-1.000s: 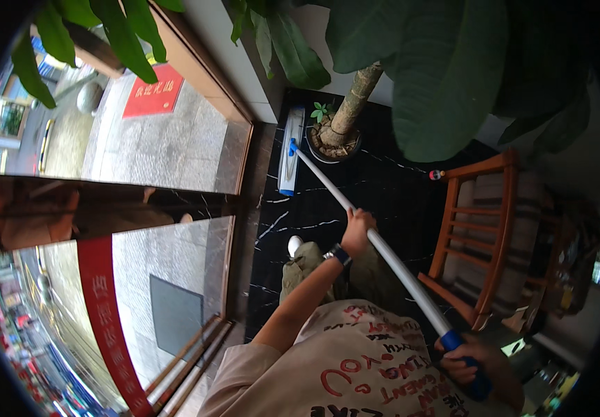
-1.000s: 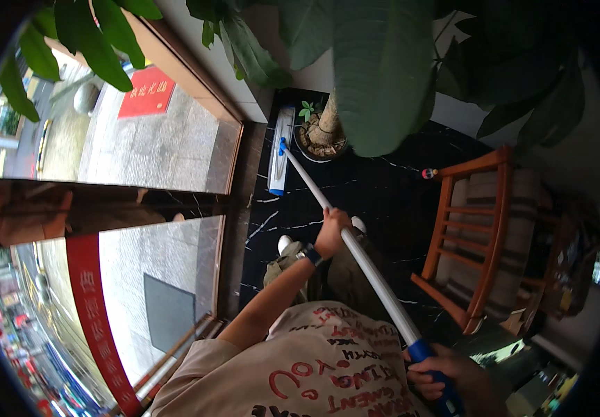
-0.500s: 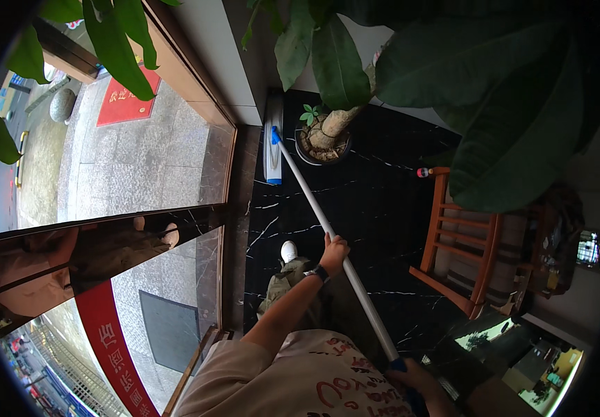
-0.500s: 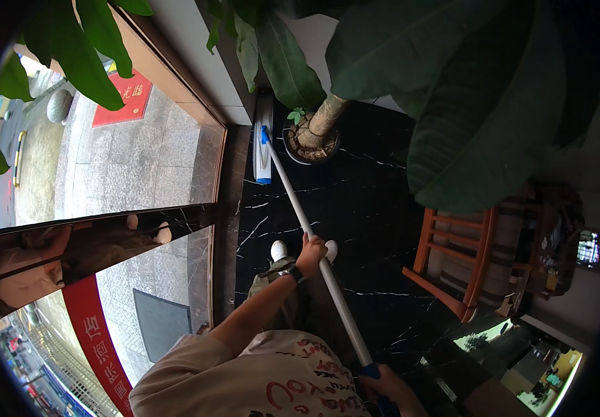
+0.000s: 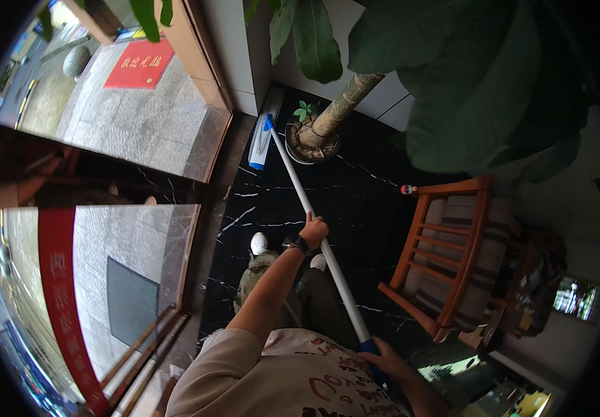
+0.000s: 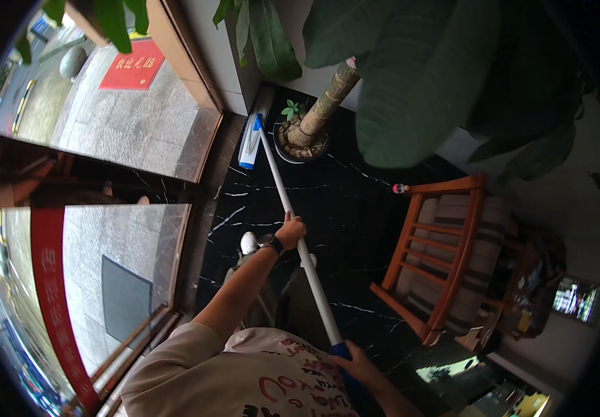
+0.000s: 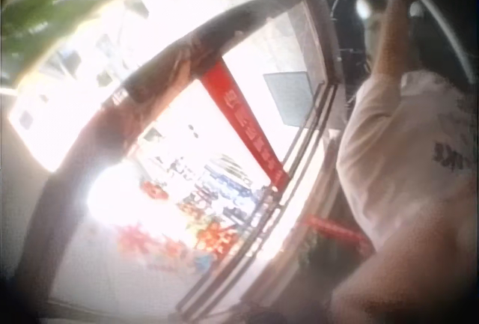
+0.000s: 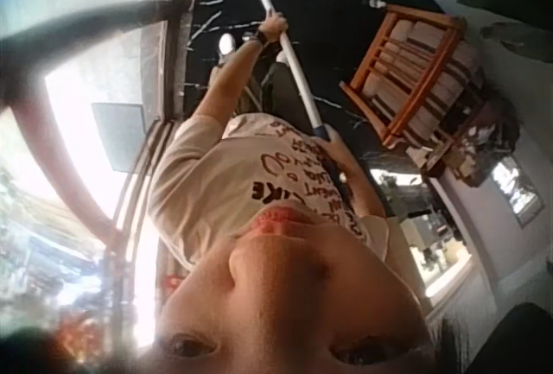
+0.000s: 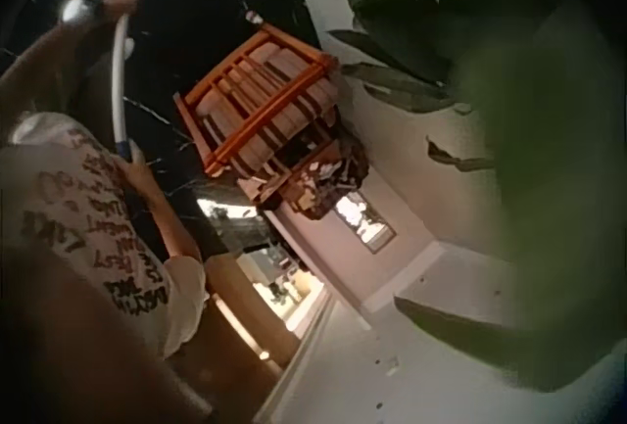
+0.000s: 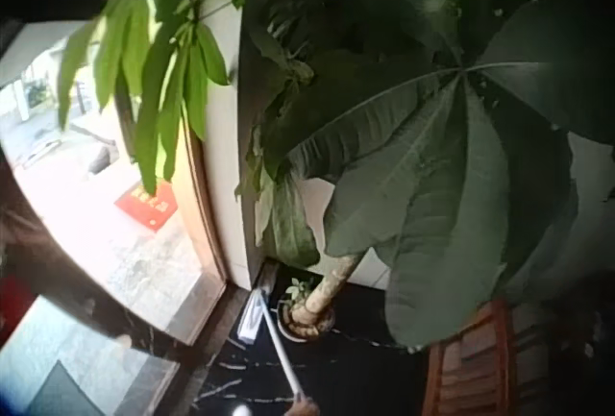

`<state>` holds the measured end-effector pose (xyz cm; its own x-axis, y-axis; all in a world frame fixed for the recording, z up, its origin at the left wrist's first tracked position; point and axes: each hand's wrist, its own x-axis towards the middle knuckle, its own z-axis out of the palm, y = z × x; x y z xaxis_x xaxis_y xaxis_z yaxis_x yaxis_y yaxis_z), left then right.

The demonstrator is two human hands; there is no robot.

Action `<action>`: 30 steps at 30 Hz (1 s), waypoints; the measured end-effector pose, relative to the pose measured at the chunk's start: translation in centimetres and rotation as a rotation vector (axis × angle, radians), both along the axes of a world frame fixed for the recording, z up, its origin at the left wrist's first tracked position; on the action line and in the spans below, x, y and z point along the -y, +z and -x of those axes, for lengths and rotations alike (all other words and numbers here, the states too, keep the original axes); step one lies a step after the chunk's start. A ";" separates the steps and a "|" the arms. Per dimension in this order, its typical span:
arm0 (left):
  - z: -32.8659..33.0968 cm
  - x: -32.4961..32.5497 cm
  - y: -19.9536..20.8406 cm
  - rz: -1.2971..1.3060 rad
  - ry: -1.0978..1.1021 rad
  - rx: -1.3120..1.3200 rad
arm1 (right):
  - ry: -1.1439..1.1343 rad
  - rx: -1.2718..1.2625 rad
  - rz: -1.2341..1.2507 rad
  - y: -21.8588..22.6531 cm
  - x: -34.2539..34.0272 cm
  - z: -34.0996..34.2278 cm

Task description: The recorder is mopping the marble floor in a hotel lobby.

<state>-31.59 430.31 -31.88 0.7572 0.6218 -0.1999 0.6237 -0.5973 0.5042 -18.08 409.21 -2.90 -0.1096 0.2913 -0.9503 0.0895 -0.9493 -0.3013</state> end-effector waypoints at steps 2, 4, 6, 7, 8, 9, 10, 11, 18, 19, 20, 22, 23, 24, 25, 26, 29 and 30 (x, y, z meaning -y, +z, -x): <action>-1.1 1.1 0.3 0.040 -0.001 -0.027 | 0.079 -0.015 -0.056 -0.5 1.4 -2.4; -2.7 2.7 1.4 0.068 0.021 -0.045 | 0.091 -0.065 0.008 0.7 1.5 -4.8; -4.3 5.1 -0.1 0.060 0.026 -0.064 | 0.058 -0.138 0.128 1.5 2.0 -7.0; -5.1 6.5 0.1 0.059 0.039 -0.066 | 0.071 -0.139 0.128 1.7 2.8 -8.2; -5.8 7.8 0.3 0.063 0.040 -0.105 | 0.073 -0.160 0.143 1.8 3.8 -9.4; -6.5 9.1 0.5 0.069 0.039 -0.146 | 0.073 -0.182 0.160 2.0 4.7 -10.5; -6.9 10.5 1.0 0.055 0.026 -0.165 | 0.080 -0.186 0.161 2.5 5.6 -11.5; -7.5 11.9 1.2 0.056 0.032 -0.171 | 0.190 -0.078 0.229 3.2 6.2 -12.3; -10.7 20.4 2.7 0.202 0.117 -0.129 | 0.371 0.039 0.455 5.7 8.8 -18.0; -10.9 20.4 2.8 0.225 0.137 -0.117 | 0.375 0.035 0.454 5.7 8.5 -18.1; -10.8 20.0 2.8 0.210 0.137 -0.120 | 0.381 0.039 0.477 5.7 8.0 -18.0; -10.6 18.9 3.9 0.189 0.121 -0.137 | 0.382 0.040 0.501 5.7 6.7 -17.7; -10.3 18.5 4.5 0.170 0.102 -0.152 | 0.296 0.031 0.437 5.9 6.3 -17.1; -9.8 17.9 4.4 0.175 0.093 -0.155 | 0.208 0.023 0.373 5.9 6.0 -16.8; -9.3 17.5 4.4 0.169 0.119 -0.160 | 0.205 0.023 0.380 5.7 5.7 -16.7; -8.9 16.9 4.2 0.159 0.139 -0.162 | 0.235 -0.022 0.326 5.0 5.5 -16.7; -7.9 15.5 2.7 0.192 0.147 -0.178 | 0.272 -0.077 0.238 2.2 5.5 -17.0; -7.9 15.4 2.2 0.159 0.158 -0.191 | 0.295 -0.093 0.201 1.5 5.5 -17.2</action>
